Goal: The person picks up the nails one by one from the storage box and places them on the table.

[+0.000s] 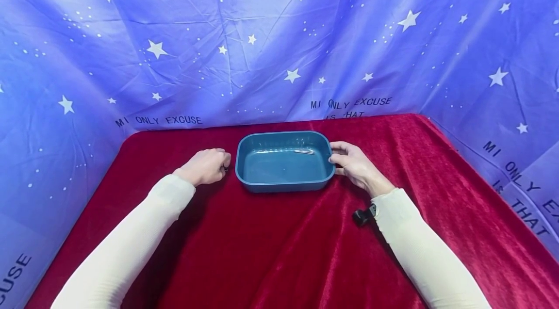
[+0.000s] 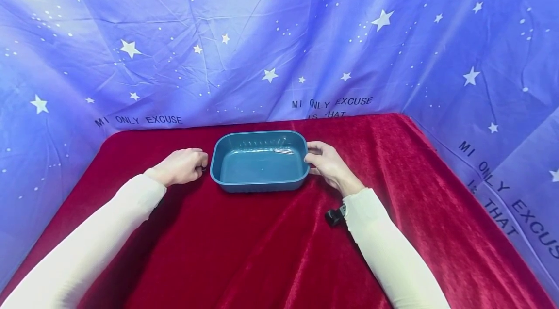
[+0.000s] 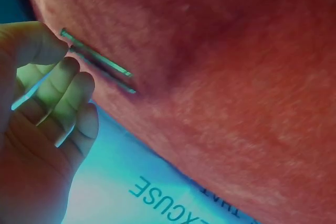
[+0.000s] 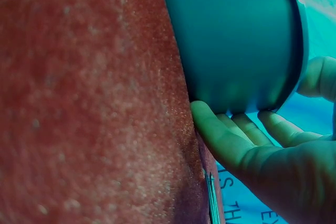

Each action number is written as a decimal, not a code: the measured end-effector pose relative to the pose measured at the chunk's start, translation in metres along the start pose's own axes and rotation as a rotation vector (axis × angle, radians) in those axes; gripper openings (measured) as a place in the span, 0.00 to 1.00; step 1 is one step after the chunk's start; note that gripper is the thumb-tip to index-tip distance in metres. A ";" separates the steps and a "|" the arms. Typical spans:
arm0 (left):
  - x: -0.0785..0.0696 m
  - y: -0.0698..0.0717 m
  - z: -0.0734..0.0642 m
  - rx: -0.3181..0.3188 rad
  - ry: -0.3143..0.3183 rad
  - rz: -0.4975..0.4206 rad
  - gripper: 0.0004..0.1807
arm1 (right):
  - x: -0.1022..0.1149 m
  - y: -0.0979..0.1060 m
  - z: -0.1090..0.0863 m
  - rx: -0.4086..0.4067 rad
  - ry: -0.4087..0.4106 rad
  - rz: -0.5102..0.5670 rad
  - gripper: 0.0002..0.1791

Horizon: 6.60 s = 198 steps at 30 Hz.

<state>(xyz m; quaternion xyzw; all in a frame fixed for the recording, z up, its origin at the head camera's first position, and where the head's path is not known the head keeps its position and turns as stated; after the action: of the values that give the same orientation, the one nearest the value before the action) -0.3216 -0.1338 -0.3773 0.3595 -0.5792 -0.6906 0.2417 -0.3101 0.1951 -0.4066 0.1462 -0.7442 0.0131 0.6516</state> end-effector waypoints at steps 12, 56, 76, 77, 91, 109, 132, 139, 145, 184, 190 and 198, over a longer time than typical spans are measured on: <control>-0.010 0.022 0.014 -0.024 -0.001 -0.004 0.08 | -0.001 0.001 0.000 -0.006 -0.002 0.000 0.28; -0.084 0.041 0.090 -0.021 -0.118 0.038 0.05 | -0.001 0.001 0.001 -0.008 -0.003 -0.012 0.29; -0.116 0.022 0.127 0.083 -0.120 0.076 0.05 | -0.002 0.002 0.002 -0.024 -0.015 0.010 0.29; -0.118 0.020 0.128 0.085 -0.122 0.076 0.05 | -0.002 0.002 0.002 -0.025 -0.016 0.011 0.29; -0.133 -0.001 0.145 0.140 -0.122 0.135 0.06 | -0.002 0.000 0.000 -0.019 -0.011 -0.004 0.28; -0.140 -0.028 0.160 0.224 -0.097 0.097 0.12 | -0.002 0.002 0.001 -0.027 -0.008 -0.018 0.28; -0.140 -0.052 0.166 0.266 -0.076 0.150 0.07 | -0.001 0.002 0.002 -0.025 -0.002 -0.018 0.28; -0.139 -0.054 0.166 0.270 -0.067 0.138 0.06 | -0.001 0.002 0.001 -0.025 -0.001 -0.026 0.28; -0.138 -0.056 0.166 0.264 -0.067 0.148 0.07 | -0.001 0.002 0.002 -0.022 -0.002 -0.022 0.28; -0.136 -0.055 0.162 0.296 -0.063 0.177 0.13 | -0.001 0.000 0.001 -0.012 -0.003 -0.013 0.29; -0.134 -0.047 0.159 0.302 -0.052 0.197 0.15 | -0.001 0.000 0.001 -0.013 -0.003 -0.019 0.28; -0.133 -0.033 0.150 0.292 -0.053 0.196 0.16 | -0.001 0.000 0.001 -0.009 -0.003 -0.015 0.29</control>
<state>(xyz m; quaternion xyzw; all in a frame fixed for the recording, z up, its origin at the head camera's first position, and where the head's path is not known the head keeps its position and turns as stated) -0.3523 0.0670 -0.3695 0.3145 -0.7118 -0.5813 0.2377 -0.3106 0.1950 -0.4081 0.1488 -0.7443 0.0045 0.6511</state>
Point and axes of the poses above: each hand's wrist, its own z-axis towards the middle knuckle, its own y-axis out of the back of the hand, x = y × z, the point moved 8 cm from there along z, towards the middle knuckle, and after that the axes turned 11 degrees about -z, right-handed, at the moved point
